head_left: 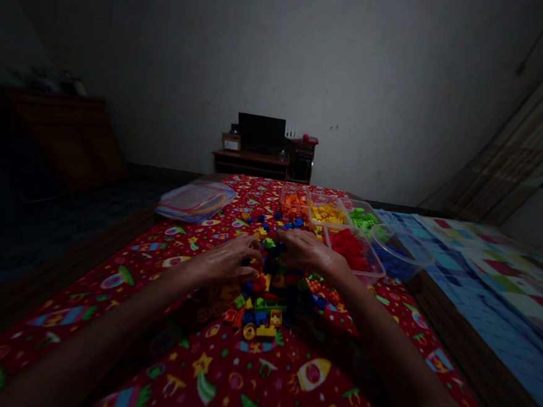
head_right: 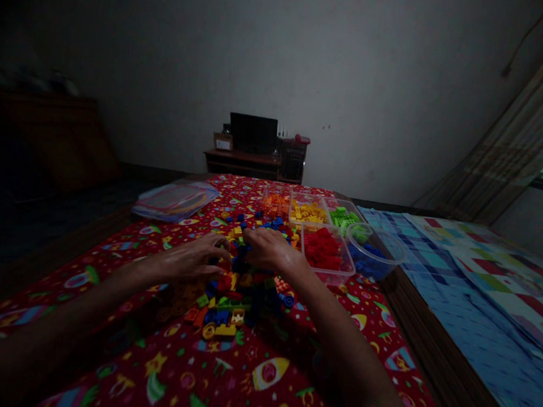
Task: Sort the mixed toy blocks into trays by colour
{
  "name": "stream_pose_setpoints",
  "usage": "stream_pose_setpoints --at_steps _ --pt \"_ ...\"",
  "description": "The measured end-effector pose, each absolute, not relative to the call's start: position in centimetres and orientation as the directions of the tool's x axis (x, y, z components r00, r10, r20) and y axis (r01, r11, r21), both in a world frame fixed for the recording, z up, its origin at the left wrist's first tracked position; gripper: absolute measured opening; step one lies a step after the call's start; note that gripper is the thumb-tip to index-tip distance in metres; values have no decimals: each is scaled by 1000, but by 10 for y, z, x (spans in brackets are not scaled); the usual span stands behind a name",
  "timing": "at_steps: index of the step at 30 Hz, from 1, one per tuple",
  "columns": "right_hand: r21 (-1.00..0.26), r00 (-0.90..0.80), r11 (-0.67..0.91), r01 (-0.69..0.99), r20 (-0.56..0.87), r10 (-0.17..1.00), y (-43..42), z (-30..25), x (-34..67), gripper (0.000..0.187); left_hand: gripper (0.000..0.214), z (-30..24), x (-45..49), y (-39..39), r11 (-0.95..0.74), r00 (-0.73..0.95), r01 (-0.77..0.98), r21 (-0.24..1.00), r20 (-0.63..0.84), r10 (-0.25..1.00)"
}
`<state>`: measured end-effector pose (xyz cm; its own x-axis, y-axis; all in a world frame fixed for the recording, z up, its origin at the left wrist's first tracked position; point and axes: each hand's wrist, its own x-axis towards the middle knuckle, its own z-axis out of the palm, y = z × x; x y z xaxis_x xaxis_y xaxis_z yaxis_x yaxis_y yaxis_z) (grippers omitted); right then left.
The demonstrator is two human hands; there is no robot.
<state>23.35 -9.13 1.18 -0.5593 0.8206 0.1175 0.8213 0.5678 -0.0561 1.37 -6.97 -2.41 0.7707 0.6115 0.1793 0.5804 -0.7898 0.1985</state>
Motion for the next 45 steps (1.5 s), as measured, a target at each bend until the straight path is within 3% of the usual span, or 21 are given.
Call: stream_pose_setpoints --at_steps 4,9,12,14,19,24,29,34,39,45 --pt "-108 -582 598 794 147 800 -87 12 233 31 14 -19 18 -69 -769 709 615 174 305 636" --pt "-276 -600 629 727 191 777 -79 20 232 25 23 -15 23 -69 -758 646 610 230 410 644" --pt "-347 -605 633 692 200 771 -79 25 231 24 35 -22 27 -69 -730 625 627 272 385 680" --pt "-364 -612 637 679 197 766 -80 26 232 25 31 -30 29 -69 -739 660 623 258 334 673" --pt "-235 -584 595 769 122 803 -80 26 240 22 21 -42 35 -72 -763 711 631 138 291 640" --pt "-136 -540 539 831 28 841 -81 25 243 24 16 -42 42 -81 -700 668 713 27 276 691" --pt "-82 -567 561 824 -151 810 -85 29 242 25 13 -43 40 -79 -701 645 707 97 319 695" --pt "-20 -535 537 843 -122 836 -96 40 245 21 15 -42 34 -70 -726 640 653 214 356 681" --pt "69 -479 491 868 -140 867 -101 31 237 26 19 -45 34 -67 -743 665 634 215 339 666" --pt "3 -572 582 813 -181 800 -91 20 232 23 19 -49 37 -69 -771 703 597 219 318 635"
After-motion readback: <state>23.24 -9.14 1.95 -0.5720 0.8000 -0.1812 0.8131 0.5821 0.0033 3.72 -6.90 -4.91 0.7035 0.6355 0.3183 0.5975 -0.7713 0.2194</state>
